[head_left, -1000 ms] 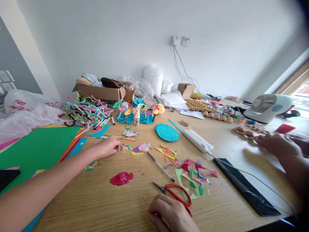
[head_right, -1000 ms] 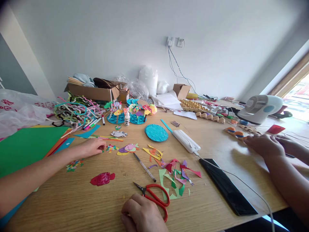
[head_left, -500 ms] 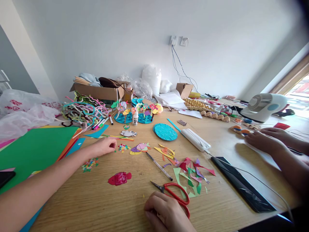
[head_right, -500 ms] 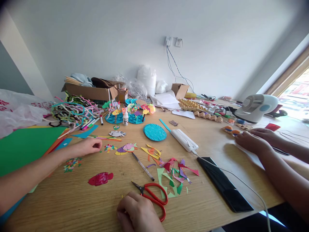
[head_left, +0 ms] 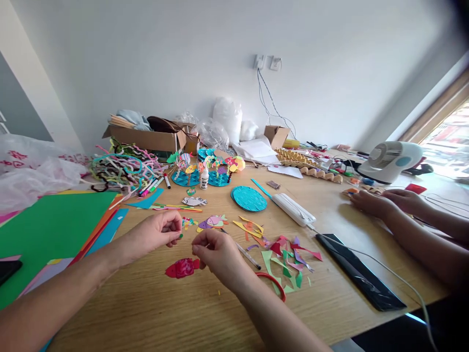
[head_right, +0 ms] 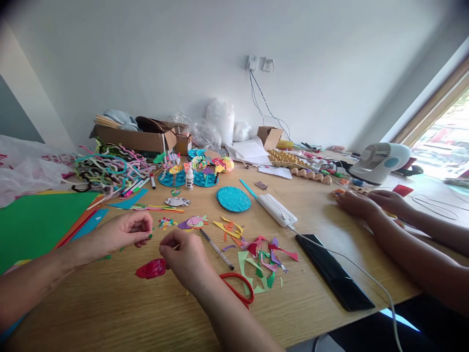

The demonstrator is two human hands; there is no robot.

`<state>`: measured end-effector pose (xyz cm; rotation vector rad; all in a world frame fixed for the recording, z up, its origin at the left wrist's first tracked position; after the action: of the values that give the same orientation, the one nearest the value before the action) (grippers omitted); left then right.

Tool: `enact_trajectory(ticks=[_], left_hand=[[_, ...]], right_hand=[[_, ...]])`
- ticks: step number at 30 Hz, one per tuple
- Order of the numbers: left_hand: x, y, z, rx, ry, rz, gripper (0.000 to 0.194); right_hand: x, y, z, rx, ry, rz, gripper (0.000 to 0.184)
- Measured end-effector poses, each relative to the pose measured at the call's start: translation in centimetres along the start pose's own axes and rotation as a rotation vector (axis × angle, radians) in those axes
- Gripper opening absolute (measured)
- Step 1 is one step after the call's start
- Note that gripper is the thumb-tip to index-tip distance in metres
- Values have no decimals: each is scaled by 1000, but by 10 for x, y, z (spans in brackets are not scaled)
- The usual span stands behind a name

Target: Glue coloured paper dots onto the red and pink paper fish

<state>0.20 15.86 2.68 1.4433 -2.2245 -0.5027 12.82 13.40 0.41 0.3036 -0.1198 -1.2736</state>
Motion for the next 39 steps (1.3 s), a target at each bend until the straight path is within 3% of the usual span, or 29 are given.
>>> enact_trajectory(ticks=[10,26,30,35,39], left_hand=[[13,-4,-9,-214,-55,-94,7],[17,-9,-5,-192,-77,-104,2],[25,-7,3,-319,-78,-133,9],[49,-25,18,-643,-251,-107,27],[65,-39,29,-686,-382,-141,35]], right_hand=[[-12,-8,19,197,129,10,11],[-12,-19,15,240,121,89,12],[-11,-19,17,317,115,153,12],[-11,-29,18,512,230,306,14],[-11,-43,16,686,285,412,13]])
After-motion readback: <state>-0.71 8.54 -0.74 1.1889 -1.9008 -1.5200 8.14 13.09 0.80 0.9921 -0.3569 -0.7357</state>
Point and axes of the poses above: each hand's wrist, its own x-axis away from the middle knuckle, its own y-axis out of the back of the hand, z = x × y, the point moved 8 cm from there along -x, towards the middle knuckle, and after that the axes turned 8 degrees about y, right-handed, at the moved point
